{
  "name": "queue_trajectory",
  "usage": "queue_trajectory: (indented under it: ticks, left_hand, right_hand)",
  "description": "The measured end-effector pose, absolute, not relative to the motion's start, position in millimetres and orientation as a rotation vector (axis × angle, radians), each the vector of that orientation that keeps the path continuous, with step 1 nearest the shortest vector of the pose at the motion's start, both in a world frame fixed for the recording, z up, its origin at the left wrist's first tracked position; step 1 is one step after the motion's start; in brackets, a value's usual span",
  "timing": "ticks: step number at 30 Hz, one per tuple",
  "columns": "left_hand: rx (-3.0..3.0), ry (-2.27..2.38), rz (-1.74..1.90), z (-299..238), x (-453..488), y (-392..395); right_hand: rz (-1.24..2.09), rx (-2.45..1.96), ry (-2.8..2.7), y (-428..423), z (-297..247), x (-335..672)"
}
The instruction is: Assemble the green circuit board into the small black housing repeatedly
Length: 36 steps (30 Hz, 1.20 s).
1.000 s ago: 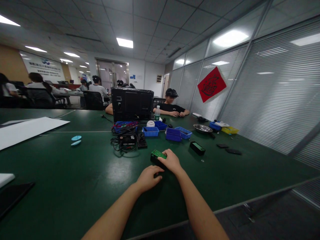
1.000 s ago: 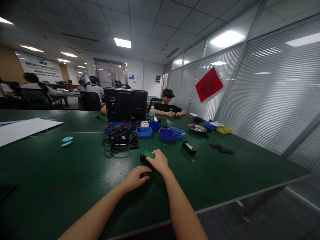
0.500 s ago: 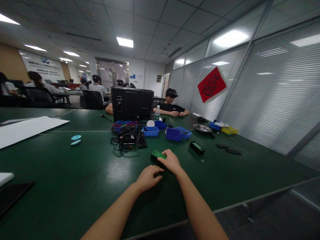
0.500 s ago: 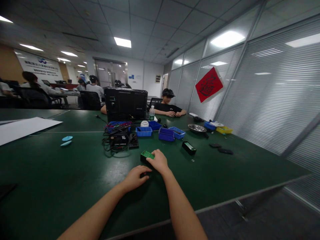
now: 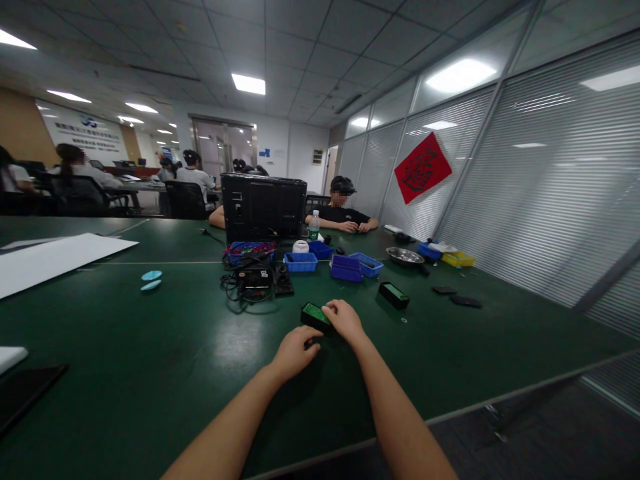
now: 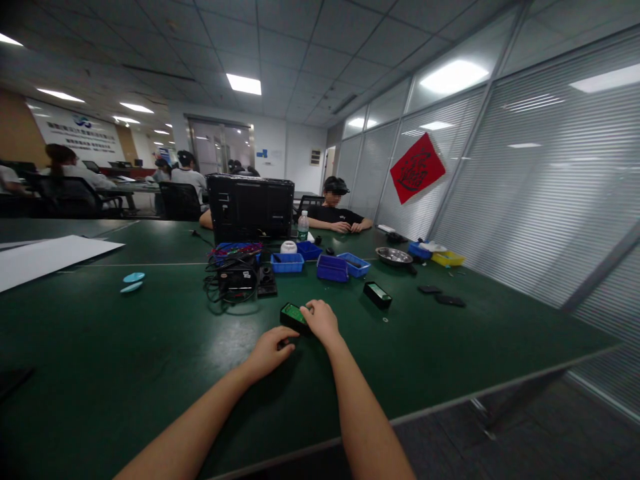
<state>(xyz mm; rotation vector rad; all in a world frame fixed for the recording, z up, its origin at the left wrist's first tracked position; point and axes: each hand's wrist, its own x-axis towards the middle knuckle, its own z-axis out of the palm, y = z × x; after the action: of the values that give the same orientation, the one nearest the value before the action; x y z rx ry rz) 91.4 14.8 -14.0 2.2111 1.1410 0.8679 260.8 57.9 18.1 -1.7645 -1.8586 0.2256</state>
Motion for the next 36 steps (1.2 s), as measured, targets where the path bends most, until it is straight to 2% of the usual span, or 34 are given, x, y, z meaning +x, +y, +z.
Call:
queue_trajectory:
  ticks: [4, 9, 11, 24, 36]
  left_hand:
    - [2.043, 1.348, 1.002, -20.4, 89.2, 25.2]
    - [1.906, 1.513, 1.142, -22.6, 82.5, 33.0]
    - [1.91, 1.55, 1.142, -21.8, 81.1, 32.1]
    - [2.109, 1.615, 0.85, -15.9, 86.4, 18.0]
    - [2.082, 1.64, 0.991, -18.6, 85.7, 21.2]
  right_hand:
    - [0.322, -1.768, -1.883, 58.1, 18.7, 261.0]
    - [0.942, -1.483, -1.901, 54.8, 16.1, 255.8]
    - [0.997, -1.443, -1.859, 56.6, 13.6, 255.7]
    - [0.297, -1.945, -1.656, 63.4, 19.6, 279.3]
    - [0.295, -2.09, -1.794, 62.5, 17.3, 269.6]
